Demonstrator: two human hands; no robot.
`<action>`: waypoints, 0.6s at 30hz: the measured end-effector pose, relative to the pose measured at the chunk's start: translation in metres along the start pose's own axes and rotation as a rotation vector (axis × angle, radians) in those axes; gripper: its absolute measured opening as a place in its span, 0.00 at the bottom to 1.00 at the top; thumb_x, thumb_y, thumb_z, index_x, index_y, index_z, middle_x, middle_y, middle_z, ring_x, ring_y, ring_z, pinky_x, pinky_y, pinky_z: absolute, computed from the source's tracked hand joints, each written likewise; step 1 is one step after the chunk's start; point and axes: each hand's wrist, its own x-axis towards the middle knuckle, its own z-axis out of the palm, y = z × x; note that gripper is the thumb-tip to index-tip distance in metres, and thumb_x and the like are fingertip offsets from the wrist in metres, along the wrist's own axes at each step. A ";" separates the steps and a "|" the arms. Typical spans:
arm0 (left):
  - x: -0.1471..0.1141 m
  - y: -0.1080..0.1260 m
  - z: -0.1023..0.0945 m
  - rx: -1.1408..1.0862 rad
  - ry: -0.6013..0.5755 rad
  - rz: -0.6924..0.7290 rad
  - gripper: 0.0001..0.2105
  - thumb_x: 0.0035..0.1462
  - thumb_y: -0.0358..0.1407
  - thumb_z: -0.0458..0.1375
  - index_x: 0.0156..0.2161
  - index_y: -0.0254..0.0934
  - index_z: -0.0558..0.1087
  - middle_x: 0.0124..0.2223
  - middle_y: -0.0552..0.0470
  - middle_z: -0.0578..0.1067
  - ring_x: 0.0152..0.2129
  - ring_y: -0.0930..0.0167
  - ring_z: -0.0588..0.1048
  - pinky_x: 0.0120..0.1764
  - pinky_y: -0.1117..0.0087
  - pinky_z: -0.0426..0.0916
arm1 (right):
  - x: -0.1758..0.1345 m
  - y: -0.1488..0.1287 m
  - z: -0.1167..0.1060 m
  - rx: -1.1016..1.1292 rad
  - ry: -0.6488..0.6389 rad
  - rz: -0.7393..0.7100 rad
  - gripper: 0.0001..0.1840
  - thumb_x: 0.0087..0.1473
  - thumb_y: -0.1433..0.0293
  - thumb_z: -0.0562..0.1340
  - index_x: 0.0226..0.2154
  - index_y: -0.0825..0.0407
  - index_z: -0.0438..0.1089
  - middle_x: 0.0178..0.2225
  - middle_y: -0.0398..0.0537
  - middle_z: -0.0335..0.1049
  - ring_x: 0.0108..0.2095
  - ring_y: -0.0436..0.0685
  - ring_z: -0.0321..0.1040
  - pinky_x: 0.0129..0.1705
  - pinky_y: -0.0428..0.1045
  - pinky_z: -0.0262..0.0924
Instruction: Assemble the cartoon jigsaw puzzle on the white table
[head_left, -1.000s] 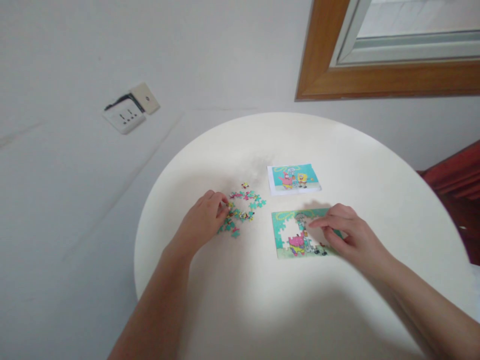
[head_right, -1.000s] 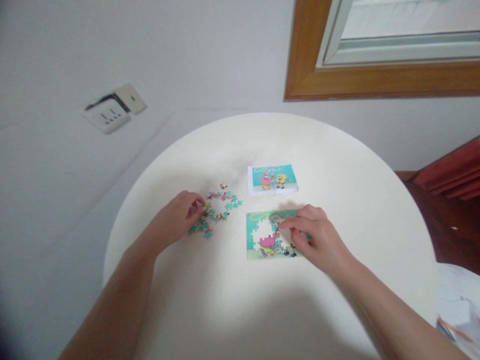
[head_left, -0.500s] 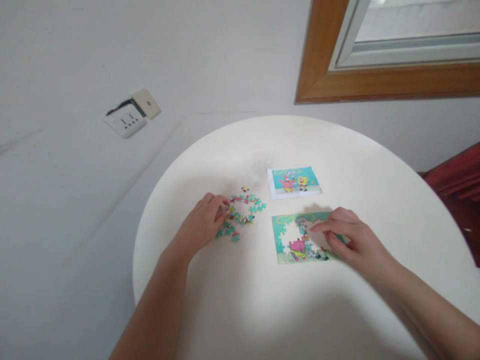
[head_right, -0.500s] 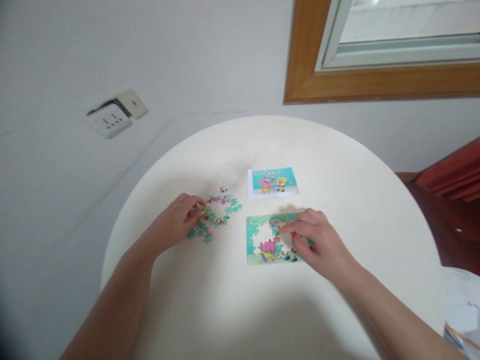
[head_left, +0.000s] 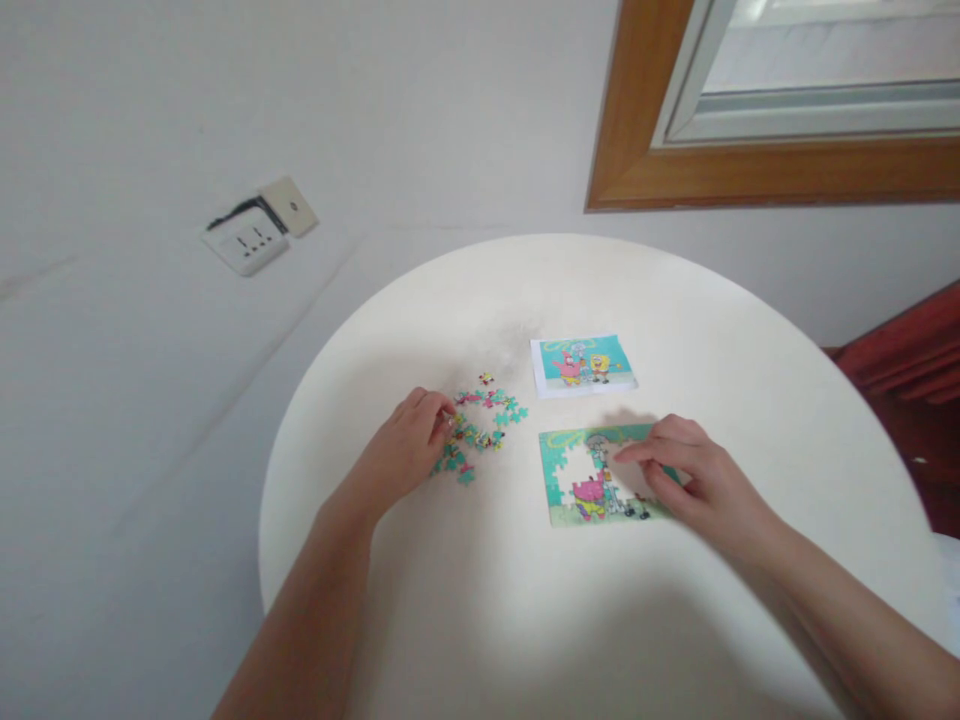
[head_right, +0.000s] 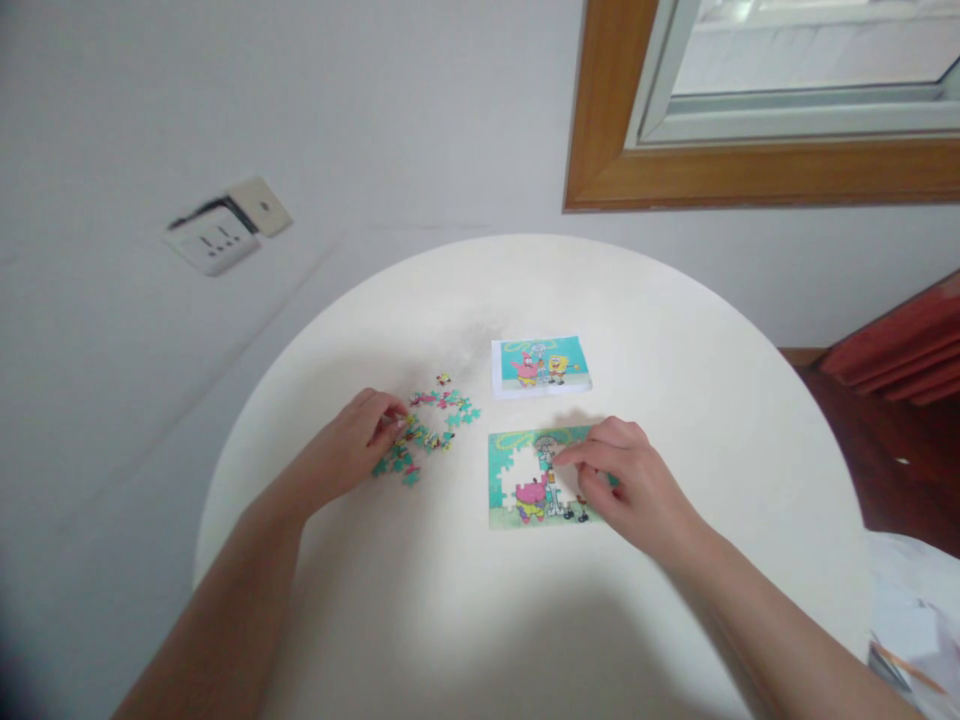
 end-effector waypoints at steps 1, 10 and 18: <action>0.000 -0.001 0.000 -0.011 0.006 0.000 0.09 0.59 0.35 0.48 0.41 0.35 0.68 0.42 0.44 0.69 0.39 0.63 0.71 0.47 0.58 0.67 | 0.000 0.000 0.000 0.004 0.000 0.001 0.15 0.56 0.76 0.54 0.35 0.48 0.76 0.28 0.47 0.70 0.33 0.55 0.65 0.38 0.53 0.57; 0.000 -0.005 -0.002 -0.037 -0.051 0.000 0.11 0.59 0.36 0.50 0.44 0.35 0.70 0.44 0.44 0.68 0.37 0.65 0.73 0.45 0.61 0.69 | -0.001 0.002 0.000 0.021 -0.024 0.018 0.14 0.56 0.75 0.54 0.35 0.48 0.75 0.29 0.47 0.69 0.34 0.56 0.65 0.40 0.53 0.56; 0.001 -0.006 0.003 -0.077 -0.031 0.021 0.11 0.58 0.35 0.50 0.43 0.35 0.69 0.44 0.44 0.68 0.37 0.65 0.72 0.43 0.61 0.69 | -0.002 0.003 0.001 0.024 -0.024 0.014 0.15 0.56 0.76 0.54 0.35 0.48 0.76 0.28 0.47 0.69 0.34 0.56 0.65 0.39 0.53 0.56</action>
